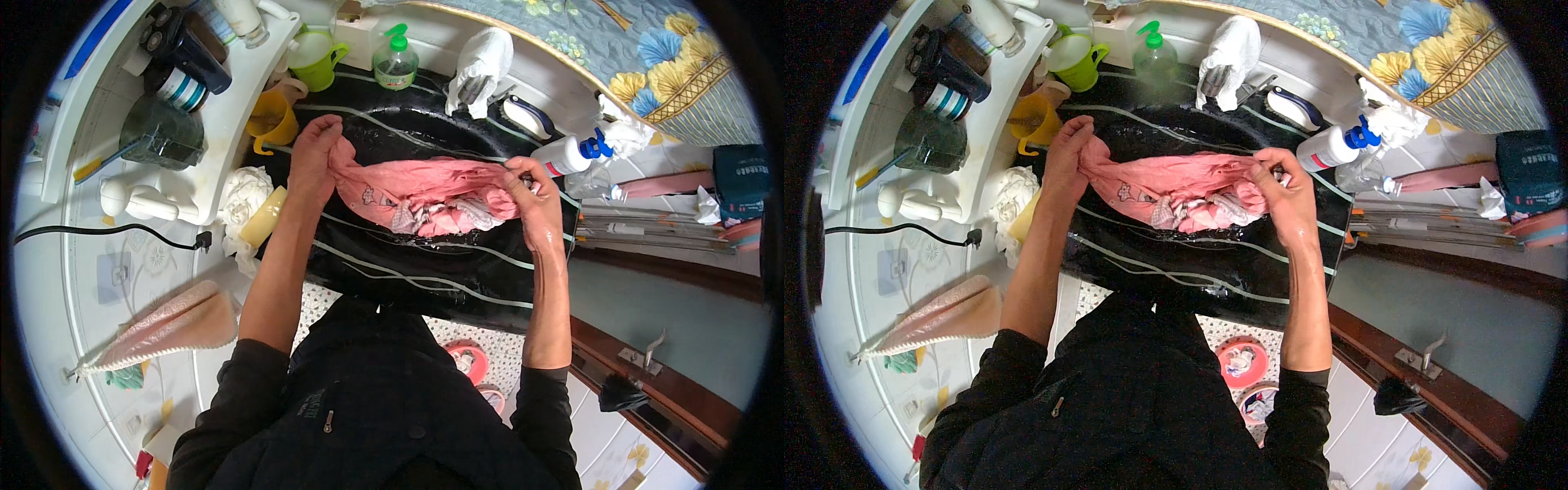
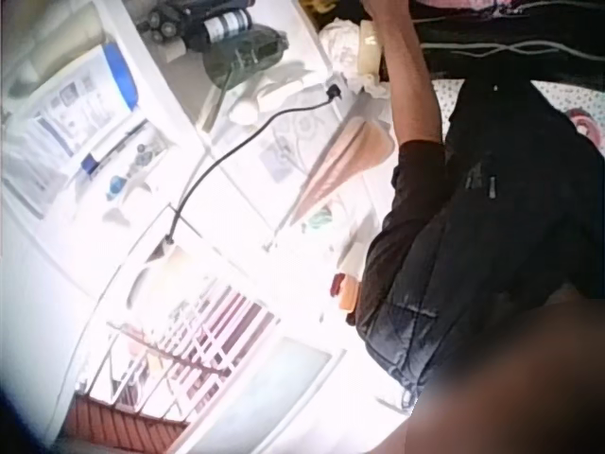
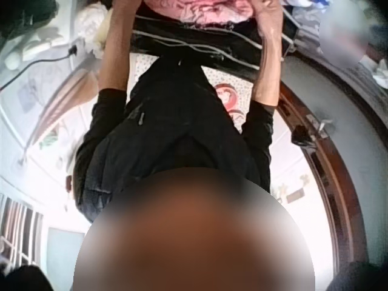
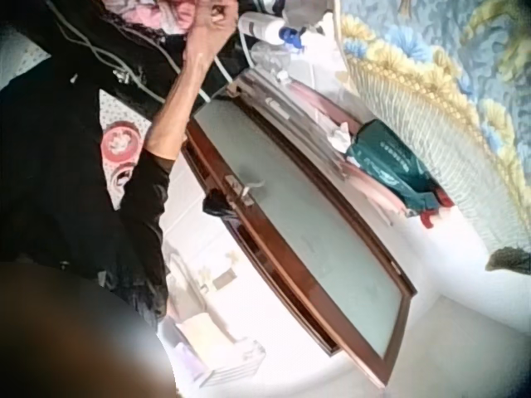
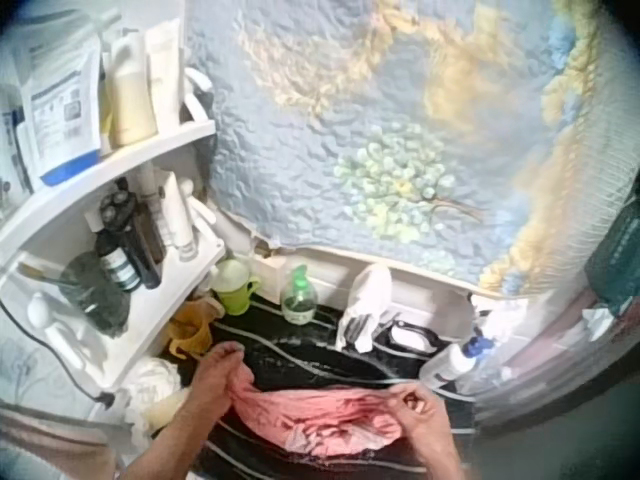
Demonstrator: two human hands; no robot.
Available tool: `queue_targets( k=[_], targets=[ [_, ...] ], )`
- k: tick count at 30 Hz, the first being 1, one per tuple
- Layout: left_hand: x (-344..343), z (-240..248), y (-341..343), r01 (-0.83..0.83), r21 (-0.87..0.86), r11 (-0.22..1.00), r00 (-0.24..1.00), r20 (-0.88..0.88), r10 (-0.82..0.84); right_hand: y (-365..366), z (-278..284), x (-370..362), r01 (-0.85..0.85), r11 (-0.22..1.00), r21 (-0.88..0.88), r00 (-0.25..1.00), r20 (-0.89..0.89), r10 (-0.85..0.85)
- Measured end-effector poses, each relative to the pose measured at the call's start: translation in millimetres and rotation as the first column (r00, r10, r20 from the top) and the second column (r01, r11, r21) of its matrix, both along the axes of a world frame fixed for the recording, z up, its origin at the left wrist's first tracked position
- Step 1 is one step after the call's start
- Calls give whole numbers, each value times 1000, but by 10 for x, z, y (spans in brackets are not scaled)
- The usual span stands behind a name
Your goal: The person hand washes a black garment and a pink garment in a sink. They rinse the black item, wring it out, and place it aside. Then they add liquid detergent to the sink and scrub the pink garment in the soapy water.
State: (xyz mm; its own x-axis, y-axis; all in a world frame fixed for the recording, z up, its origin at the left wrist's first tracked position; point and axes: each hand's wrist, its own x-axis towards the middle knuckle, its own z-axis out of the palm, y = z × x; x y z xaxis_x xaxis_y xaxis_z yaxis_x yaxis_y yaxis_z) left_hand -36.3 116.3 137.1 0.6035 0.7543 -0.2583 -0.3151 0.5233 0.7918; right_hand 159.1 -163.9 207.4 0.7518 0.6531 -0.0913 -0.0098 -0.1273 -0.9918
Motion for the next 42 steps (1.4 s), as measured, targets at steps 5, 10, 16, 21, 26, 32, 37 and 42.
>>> queue_targets(
  k=[5, 10, 16, 21, 26, 32, 37, 42],
  targets=[
    [-73, 98, 72, 32, 106, 994, 994, -104, -21, -66, 414, -31, 72, 996, 43, 993, 94, -76],
    [-149, -95, 42, 104, 396, 912, 905, -419, 78, 8, 852, -157, 80, 997, 19, 969, 233, -83],
    [-85, -191, -443, 561, 790, 249, 741, -613, 273, 267, 954, -386, -22, 1000, -6, 967, 255, 23],
    [262, 177, -889, 431, 806, 407, 901, -355, -251, 502, 838, -482, -152, 988, -3, 976, 159, 151],
    [435, 157, -828, 499, 565, 657, 865, -375, -334, 588, 625, -515, -91, 994, 67, 994, 62, 87],
    [265, 196, -531, 403, 493, 771, 913, -272, -304, 155, -211, -221, 31, 981, -189, 997, 76, -17],
    [163, 478, -485, 567, 566, 599, 820, -455, -346, -216, -442, -89, 95, 973, -208, 992, -55, -109],
    [63, 844, -415, 509, 469, 722, 847, -422, -323, -646, -896, 375, 283, 938, -200, 953, 166, -252]
  ],
)
